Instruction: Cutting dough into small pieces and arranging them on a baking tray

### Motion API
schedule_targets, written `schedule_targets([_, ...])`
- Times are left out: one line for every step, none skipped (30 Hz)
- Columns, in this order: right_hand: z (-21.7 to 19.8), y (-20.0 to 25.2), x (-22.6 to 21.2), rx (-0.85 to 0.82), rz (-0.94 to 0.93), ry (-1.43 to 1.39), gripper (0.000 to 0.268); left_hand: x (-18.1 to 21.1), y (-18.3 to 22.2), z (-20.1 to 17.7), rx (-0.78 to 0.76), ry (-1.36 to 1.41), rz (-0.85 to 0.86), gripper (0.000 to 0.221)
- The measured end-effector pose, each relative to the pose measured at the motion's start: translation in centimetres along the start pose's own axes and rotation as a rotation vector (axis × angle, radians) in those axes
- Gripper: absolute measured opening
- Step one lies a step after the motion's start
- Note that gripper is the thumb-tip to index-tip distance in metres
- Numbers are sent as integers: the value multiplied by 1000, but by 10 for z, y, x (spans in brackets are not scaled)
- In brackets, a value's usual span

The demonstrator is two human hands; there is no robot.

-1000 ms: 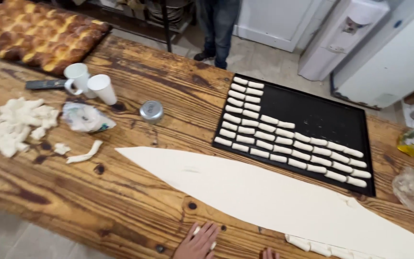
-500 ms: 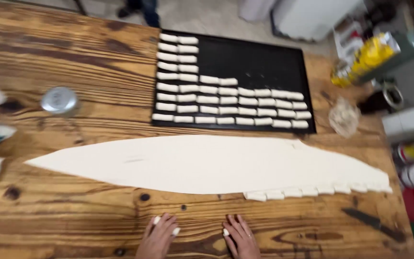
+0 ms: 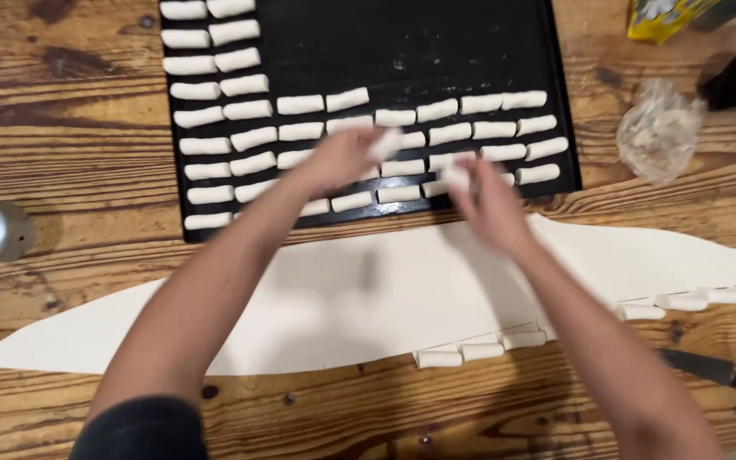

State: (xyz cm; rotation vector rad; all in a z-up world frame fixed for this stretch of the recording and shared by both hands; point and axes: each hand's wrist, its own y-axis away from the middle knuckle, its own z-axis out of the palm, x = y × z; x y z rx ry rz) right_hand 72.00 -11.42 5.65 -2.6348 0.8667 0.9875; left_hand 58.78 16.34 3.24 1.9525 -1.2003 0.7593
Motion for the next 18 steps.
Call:
schedule_targets([-12, -28, -12, -10, 15, -10, 44, 3, -33, -6, -16, 1, -12, 47])
schedule_targets([-24, -56, -22, -37, 43, 42, 37, 5, -65, -11, 31, -17, 71, 42])
schedule_targets([-37, -87, -32, -61, 70, 96, 30, 7, -100, -16, 81, -33, 159, 41])
schedule_targets([-34, -107, -14, -68, 84, 89, 30, 19, -106, -21, 65, -31, 152, 41])
schedule_targets([-31, -126, 4, 5, -170, 59, 25, 29, -111, -27, 55, -67, 102, 35])
schedule_targets([-27, -144, 22, 76, -425, 27, 22, 40, -116, -33, 45, -102, 52, 30])
schedule_targets([-23, -153, 28, 68, -415, 22, 22, 40, -121, -30, 34, -98, 44, 30])
schedule_targets([-19, -161, 34, 64, -392, 46, 21, 40, -124, -28, 40, -146, -9, 24])
schedule_targets([-15, -170, 39, 61, -372, 72, 21, 41, -128, -27, 50, -193, -60, 20])
schedule_targets([-11, -175, 46, 53, -365, 70, 21, 41, -127, -24, 41, -188, -66, 20])
schedule_targets([-7, -181, 51, 79, -387, 111, 19, 41, -126, -23, 42, -175, -89, 19])
schedule_targets([-3, -187, 55, 106, -410, 152, 18, 42, -123, -22, 43, -161, -112, 19])
schedule_targets([-1, -188, 55, 103, -408, 152, 18, 35, -126, -19, 40, -159, -114, 19])
schedule_targets([1, -188, 53, 88, -350, 182, 16, 29, -127, -16, 70, -181, -69, 17])
schedule_targets([2, -190, 51, 74, -296, 211, 14, 23, -129, -14, 102, -205, -23, 16])
schedule_targets([5, -192, 53, 71, -296, 210, 14, 21, -129, -13, 102, -203, -24, 16])
schedule_targets([8, -194, 55, 70, -278, 240, 14, 19, -129, -12, 95, -223, 18, 20])
schedule_targets([11, -194, 56, 68, -261, 269, 15, 17, -128, -11, 88, -243, 61, 27])
